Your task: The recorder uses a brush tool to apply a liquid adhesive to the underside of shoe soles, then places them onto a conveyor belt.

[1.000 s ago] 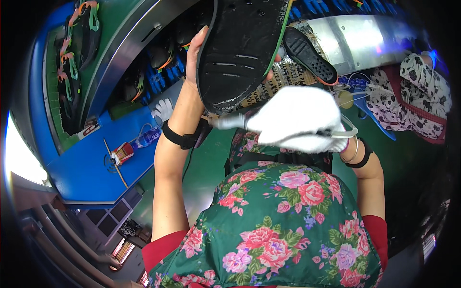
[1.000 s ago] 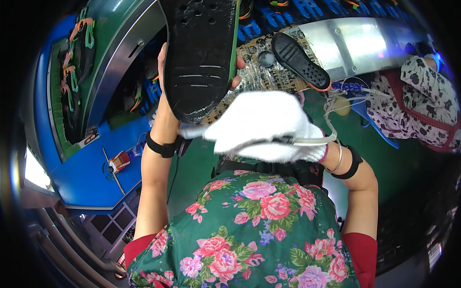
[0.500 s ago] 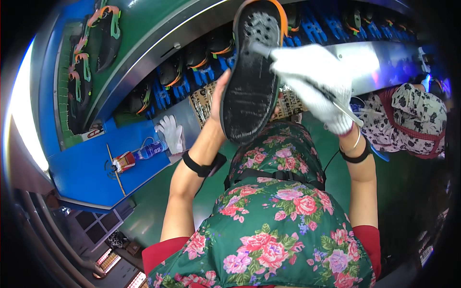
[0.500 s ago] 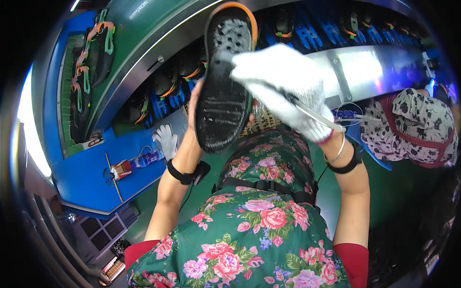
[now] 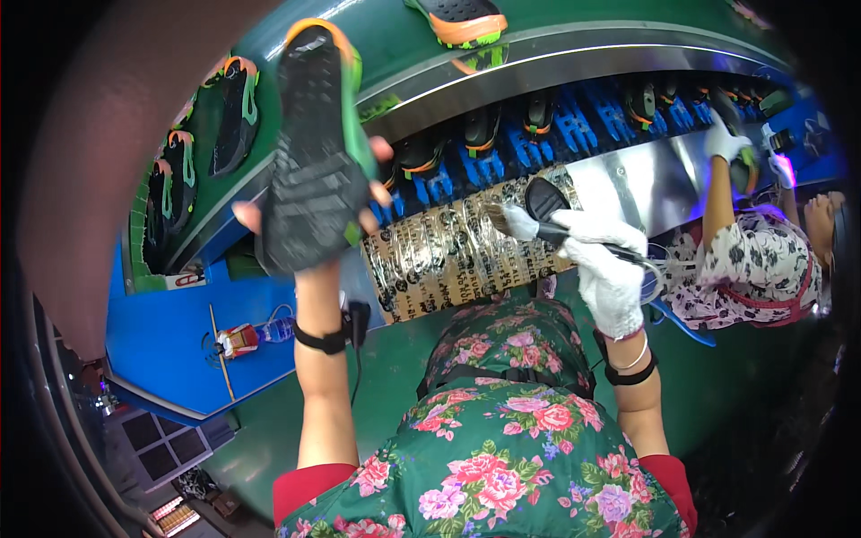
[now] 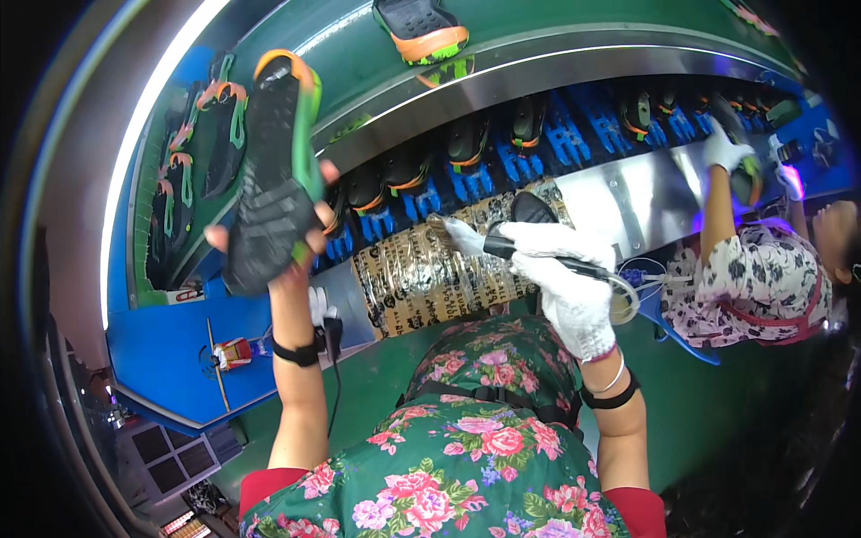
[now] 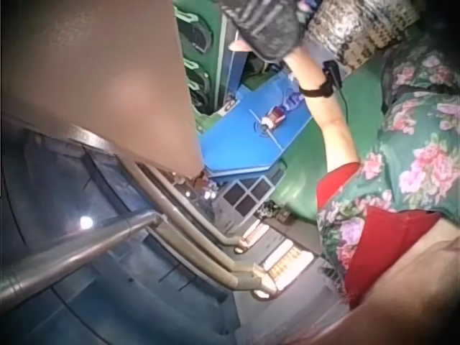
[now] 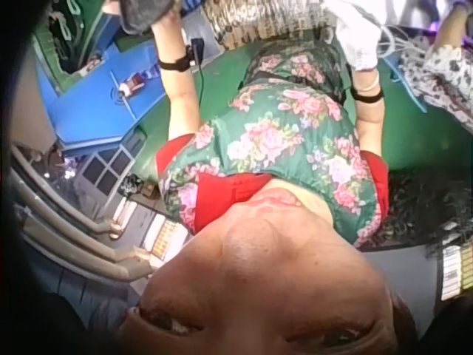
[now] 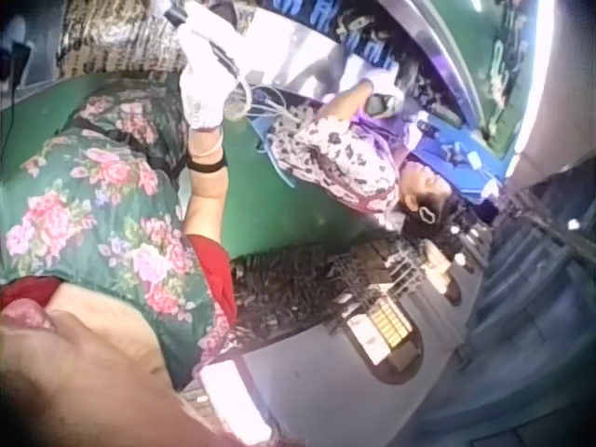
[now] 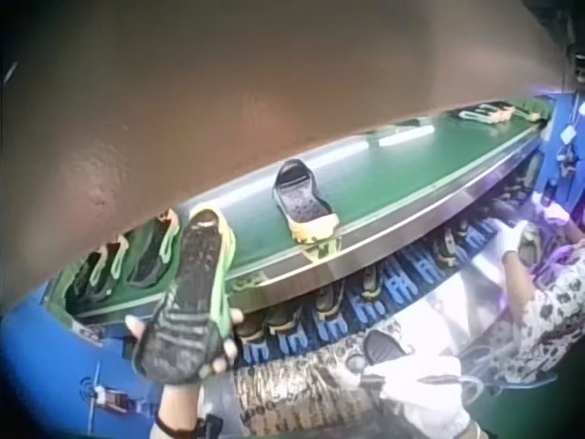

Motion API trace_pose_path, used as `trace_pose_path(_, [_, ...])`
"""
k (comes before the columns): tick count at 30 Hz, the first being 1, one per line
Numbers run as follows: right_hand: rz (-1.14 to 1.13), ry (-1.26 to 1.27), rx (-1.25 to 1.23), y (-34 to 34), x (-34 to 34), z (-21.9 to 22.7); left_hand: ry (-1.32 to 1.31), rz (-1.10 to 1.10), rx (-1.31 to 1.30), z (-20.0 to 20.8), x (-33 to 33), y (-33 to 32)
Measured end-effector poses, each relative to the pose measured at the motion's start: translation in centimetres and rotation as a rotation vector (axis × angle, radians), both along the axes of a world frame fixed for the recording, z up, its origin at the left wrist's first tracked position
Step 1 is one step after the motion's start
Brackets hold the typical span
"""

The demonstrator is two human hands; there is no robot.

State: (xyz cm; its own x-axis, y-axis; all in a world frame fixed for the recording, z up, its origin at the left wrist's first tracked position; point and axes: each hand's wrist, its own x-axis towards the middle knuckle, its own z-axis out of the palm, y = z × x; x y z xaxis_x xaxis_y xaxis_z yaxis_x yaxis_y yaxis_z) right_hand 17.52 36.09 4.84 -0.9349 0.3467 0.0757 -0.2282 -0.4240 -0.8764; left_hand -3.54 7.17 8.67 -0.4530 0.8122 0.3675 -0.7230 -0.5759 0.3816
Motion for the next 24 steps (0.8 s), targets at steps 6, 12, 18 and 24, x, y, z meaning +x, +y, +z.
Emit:
trace_pose_path(6, [0.027, -0.16, -0.016, -1.7, -0.3, -4.5, -0.492, 0.554, 0.06, -1.4, -9.4, -0.9])
trace_pose_path(12, [-0.012, -0.19, -0.105, -1.6, 1.2, -6.9, -0.728, 0.777, 0.226, -1.0, -6.4, 2.2])
trace_pose_path(18, [-0.084, -0.246, -0.186, -2.3, 2.6, -6.7, -0.658, 0.874, -0.012, -1.7, -11.0, -0.5])
trace_pose_path(24, [-0.122, -0.257, -0.246, -1.4, 3.1, -7.5, -0.181, 1.01, -0.608, -0.9, -8.5, 6.6])
